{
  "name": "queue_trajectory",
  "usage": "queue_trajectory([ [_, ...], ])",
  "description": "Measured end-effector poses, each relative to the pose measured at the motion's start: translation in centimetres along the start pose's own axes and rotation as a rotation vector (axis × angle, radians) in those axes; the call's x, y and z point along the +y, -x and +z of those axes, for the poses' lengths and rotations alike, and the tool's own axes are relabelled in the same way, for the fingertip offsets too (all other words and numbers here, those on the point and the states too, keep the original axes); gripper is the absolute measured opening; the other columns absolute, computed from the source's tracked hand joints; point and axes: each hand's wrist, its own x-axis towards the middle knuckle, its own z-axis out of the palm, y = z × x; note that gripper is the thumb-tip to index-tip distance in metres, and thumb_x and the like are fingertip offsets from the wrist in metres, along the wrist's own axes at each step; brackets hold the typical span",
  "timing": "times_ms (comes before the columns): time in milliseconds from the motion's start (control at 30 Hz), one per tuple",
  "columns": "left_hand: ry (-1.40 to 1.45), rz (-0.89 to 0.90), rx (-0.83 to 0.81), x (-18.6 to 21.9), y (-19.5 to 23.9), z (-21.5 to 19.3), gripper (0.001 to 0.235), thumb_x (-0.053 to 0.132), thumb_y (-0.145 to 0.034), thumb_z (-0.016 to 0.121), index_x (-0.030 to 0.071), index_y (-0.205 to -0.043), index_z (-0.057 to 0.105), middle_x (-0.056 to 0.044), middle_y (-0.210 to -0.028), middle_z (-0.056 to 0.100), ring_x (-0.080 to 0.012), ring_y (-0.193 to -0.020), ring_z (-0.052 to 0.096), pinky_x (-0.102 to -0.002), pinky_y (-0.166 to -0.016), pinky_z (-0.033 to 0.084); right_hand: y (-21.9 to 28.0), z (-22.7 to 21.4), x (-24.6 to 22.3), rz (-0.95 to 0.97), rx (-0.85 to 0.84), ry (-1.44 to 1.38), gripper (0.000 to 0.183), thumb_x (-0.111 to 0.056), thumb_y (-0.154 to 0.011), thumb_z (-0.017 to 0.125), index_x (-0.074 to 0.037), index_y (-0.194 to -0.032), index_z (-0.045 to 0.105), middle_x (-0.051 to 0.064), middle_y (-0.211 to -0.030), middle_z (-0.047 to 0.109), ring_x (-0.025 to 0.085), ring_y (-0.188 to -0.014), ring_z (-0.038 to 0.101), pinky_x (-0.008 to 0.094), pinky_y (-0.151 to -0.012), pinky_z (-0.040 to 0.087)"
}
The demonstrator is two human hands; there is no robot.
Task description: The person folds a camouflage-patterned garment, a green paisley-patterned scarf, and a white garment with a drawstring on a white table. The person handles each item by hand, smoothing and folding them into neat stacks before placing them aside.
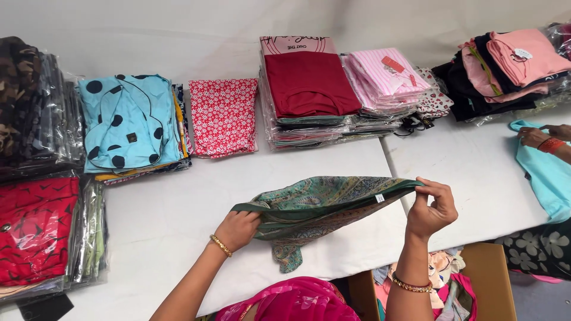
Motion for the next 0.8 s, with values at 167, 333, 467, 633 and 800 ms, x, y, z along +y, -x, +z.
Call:
queue_trajectory([
  [167,-0.015,0.032,-0.118,0.1,2.2,-2.5,0.024,0.033,-0.092,0.066,0.010,-0.088,0.070,-0.005,-0.093,0.067,-0.0243,-0.096,0.061,-0.041,-0.081,0.048,-0.7,1.2,2.2,-0.039,-0.020,-0.020,0.019,0.019,-0.092,0.068,0.001,-0.088,0.068,0.013,-0.101,0.073,0.018,-0.096,0.071,0.028,-0.086,0.057],
  [333,0.008,0.130,0.058,0.7,3.5,-4.2,0.013,0.023,-0.088,0.069,0.011,-0.088,0.065,-0.004,-0.083,0.065,-0.0225,-0.087,0.061,-0.038,-0.082,0.047,-1.0,1.3,4.9,-0.002,-0.011,-0.037,0.019,0.018,-0.092,0.068,0.000,-0.088,0.068,0.012,-0.101,0.073,0.018,-0.098,0.071,0.030,-0.088,0.058],
  [467,0.003,0.199,0.139,2.3,3.4,-7.6,0.012,0.021,-0.088,0.071,0.010,-0.092,0.066,-0.003,-0.084,0.064,-0.0216,-0.083,0.061,-0.037,-0.083,0.048,-1.6,1.2,6.3,-0.003,0.005,-0.005,0.018,0.018,-0.092,0.068,0.000,-0.087,0.068,0.012,-0.100,0.074,0.018,-0.097,0.072,0.030,-0.087,0.058],
  [633,-0.173,0.305,0.332,4.6,2.2,-15.3,0.023,0.009,-0.086,0.064,0.009,-0.106,0.074,0.001,-0.079,0.060,-0.0164,-0.079,0.060,-0.036,-0.093,0.050,-3.6,1.3,8.9,-0.011,0.032,0.066,0.019,0.018,-0.091,0.068,0.000,-0.087,0.070,0.013,-0.100,0.075,0.017,-0.093,0.071,0.028,-0.082,0.055],
  [800,-0.471,0.040,0.354,2.7,-0.5,-23.1,0.019,0.016,-0.094,0.062,0.019,-0.108,0.075,0.006,-0.080,0.061,-0.0107,-0.085,0.060,-0.048,-0.110,0.030,-6.9,6.0,10.3,0.073,-0.119,-0.051,0.018,0.014,-0.088,0.072,-0.001,-0.097,0.069,0.008,-0.097,0.071,0.012,-0.088,0.068,0.024,-0.079,0.054],
])
